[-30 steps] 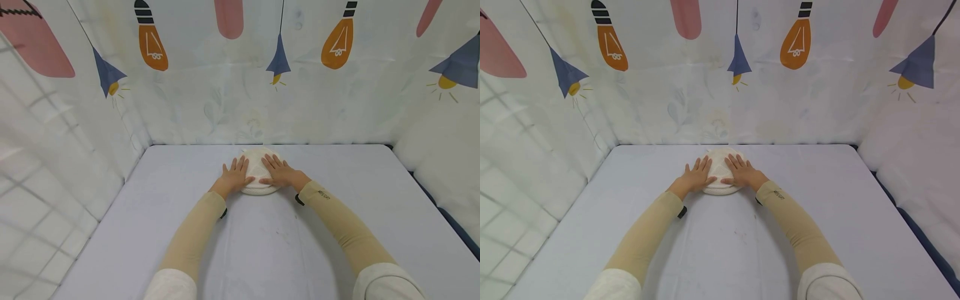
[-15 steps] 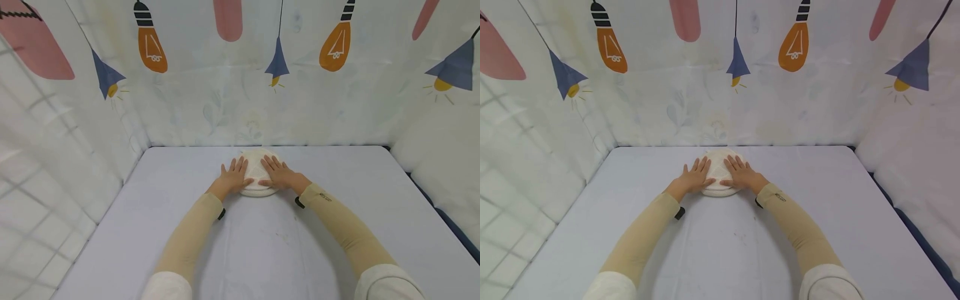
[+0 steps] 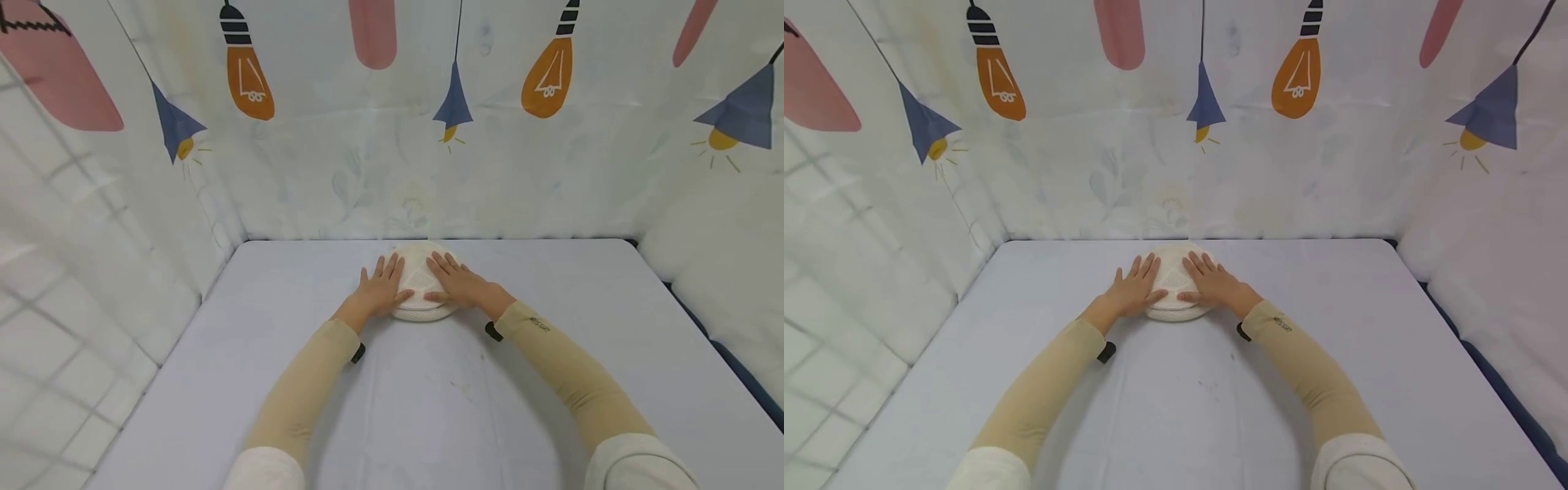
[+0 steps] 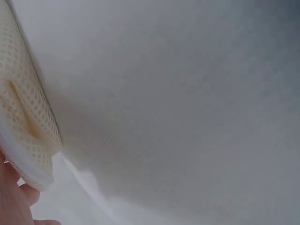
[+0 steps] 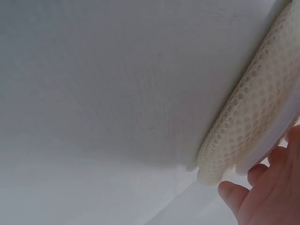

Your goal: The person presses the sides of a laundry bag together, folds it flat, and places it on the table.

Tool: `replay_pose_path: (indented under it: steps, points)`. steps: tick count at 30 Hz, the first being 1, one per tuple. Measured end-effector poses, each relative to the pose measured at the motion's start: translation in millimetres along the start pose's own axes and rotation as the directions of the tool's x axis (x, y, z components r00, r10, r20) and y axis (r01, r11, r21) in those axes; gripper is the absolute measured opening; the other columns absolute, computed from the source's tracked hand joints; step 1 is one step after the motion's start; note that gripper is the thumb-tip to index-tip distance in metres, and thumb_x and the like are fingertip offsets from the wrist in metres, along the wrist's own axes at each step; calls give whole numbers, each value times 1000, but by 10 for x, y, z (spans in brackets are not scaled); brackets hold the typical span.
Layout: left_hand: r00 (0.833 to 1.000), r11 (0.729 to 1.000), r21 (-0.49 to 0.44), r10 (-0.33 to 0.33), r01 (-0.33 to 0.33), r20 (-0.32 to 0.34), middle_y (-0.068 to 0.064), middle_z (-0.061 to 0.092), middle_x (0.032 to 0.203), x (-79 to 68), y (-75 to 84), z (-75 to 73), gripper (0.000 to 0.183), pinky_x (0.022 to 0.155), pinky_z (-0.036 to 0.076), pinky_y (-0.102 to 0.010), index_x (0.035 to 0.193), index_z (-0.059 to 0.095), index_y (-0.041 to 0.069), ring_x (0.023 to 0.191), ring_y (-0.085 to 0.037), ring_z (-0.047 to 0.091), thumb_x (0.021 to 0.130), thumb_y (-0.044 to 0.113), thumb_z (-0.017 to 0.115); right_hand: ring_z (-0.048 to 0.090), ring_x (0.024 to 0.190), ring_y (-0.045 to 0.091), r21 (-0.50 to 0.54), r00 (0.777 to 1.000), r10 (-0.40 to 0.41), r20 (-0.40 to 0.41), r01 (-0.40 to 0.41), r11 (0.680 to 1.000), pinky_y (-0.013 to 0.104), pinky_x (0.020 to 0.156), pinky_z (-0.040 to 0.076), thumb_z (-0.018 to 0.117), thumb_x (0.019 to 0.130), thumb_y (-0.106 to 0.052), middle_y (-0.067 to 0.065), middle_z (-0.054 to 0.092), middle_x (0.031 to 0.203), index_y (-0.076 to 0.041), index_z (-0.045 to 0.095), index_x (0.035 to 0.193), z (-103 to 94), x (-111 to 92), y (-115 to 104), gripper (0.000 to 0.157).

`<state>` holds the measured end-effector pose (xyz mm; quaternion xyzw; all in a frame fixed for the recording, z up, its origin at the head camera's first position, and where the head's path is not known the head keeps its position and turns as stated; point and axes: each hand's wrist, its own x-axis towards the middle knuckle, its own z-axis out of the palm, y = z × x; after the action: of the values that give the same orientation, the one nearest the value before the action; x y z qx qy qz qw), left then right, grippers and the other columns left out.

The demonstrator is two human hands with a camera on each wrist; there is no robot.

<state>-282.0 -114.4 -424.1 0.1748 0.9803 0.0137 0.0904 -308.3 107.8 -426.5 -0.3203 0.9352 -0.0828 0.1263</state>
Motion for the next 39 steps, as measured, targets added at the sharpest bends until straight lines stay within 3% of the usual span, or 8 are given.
replay_pose_path:
  steps: [11, 17, 22, 29, 39]
  points:
    - [999, 1000, -11, 23, -23, -31, -5, -11, 154, -41, -78, -36, 84, 105, 8, -62, 149, -6, 13, 139, -31, -6, 91, 65, 25, -11, 138, 29, 56, 997, -45, -69, 49, 997, 49, 111, 7, 36, 91, -61, 10, -11, 154, -8, -6, 149, -26, -68, 78, 89]
    - [999, 999, -25, 36, -36, -15, -3, -10, 154, -40, -194, -72, 96, 106, 7, -61, 149, -6, 14, 139, -28, -6, 84, 73, 32, -8, 138, 33, 9, 995, -87, -50, 87, 996, 50, 110, 7, 35, 89, -66, 9, -9, 154, -9, -6, 149, -96, -33, 172, 93]
    - [998, 997, -53, 56, -55, 6, -3, -8, 155, -44, -245, -98, 103, 106, 5, -61, 149, -7, 12, 139, -28, -7, 80, 74, 40, -7, 139, 33, -18, 995, -101, -26, 101, 995, 52, 110, 8, 45, 84, -67, 8, -8, 154, -9, -5, 149, -148, -38, 246, 101]
    - [999, 998, -42, 53, -53, -7, -4, -6, 155, -38, -272, -107, 108, 105, 5, -63, 149, -5, 12, 139, -30, -6, 76, 76, 42, -9, 138, 33, 14, 997, -73, -14, 73, 997, 51, 110, 6, 49, 79, -71, 8, -11, 154, -6, -9, 148, -131, -49, 291, 111]
    - [999, 998, -42, 47, -47, 3, -6, -7, 154, -27, -234, -87, 110, 103, 5, -65, 149, -2, 9, 138, -34, -6, 75, 76, 45, -11, 138, 33, 59, 999, -30, 34, 28, 998, 51, 110, 4, 54, 79, -67, 7, -11, 154, -8, -11, 147, -119, -40, 271, 111]
